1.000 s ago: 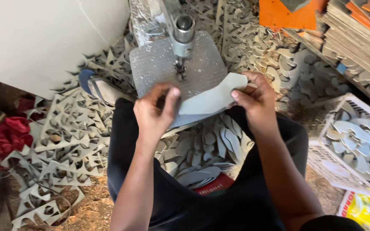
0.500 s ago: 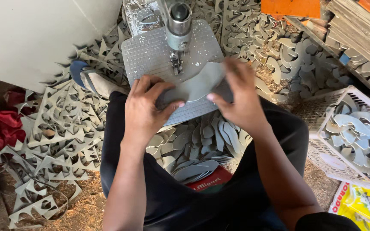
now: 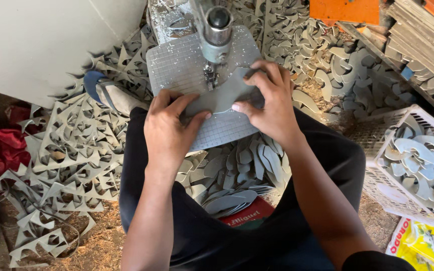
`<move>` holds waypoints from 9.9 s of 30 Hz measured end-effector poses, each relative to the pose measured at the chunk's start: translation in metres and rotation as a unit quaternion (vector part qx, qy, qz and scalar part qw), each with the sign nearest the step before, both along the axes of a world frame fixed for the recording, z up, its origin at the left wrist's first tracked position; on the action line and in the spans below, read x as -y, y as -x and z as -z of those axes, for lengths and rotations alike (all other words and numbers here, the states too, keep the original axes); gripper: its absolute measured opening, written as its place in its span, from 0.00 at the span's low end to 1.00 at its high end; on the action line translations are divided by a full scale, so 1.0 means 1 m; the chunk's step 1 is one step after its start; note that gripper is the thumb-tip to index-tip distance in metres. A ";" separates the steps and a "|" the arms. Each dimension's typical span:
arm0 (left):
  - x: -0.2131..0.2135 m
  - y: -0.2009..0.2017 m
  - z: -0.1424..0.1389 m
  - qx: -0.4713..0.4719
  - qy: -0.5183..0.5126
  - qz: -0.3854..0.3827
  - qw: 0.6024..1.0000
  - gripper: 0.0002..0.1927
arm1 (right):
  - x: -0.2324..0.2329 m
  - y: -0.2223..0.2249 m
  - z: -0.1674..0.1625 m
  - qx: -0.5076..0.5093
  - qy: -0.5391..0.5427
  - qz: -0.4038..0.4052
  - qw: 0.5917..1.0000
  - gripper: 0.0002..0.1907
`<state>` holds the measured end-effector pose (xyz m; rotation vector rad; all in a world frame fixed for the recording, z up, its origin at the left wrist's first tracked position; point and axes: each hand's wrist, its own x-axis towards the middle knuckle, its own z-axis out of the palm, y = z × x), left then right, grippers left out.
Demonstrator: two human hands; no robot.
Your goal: The person sits on the floor and repeatedly places flat gray rubber pieces under a vertical cutting machine. They guide each piece through the blade to cut a curved shape, then remove the finished part and place it into a nearby crate. The process is repeated with multiple pieces.
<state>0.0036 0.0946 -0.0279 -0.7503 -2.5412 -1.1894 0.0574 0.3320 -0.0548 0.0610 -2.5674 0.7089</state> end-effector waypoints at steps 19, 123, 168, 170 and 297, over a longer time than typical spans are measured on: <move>-0.002 0.004 0.003 0.027 -0.011 -0.014 0.999 0.22 | 0.003 0.004 0.003 0.009 -0.011 0.014 1.000 0.29; -0.026 0.047 0.017 0.010 0.148 0.050 0.988 0.64 | 0.010 -0.006 -0.006 0.012 -0.044 -0.009 0.999 0.27; -0.018 0.029 0.016 0.008 0.135 0.034 0.990 0.38 | 0.012 -0.011 -0.008 0.011 -0.048 -0.055 0.997 0.24; -0.018 0.031 0.016 0.009 0.134 0.040 0.990 0.37 | 0.013 -0.011 -0.010 0.011 -0.054 -0.051 0.997 0.25; -0.015 0.022 0.020 -0.031 0.059 -0.002 0.998 0.24 | 0.023 0.003 -0.013 0.077 -0.202 -0.052 0.975 0.30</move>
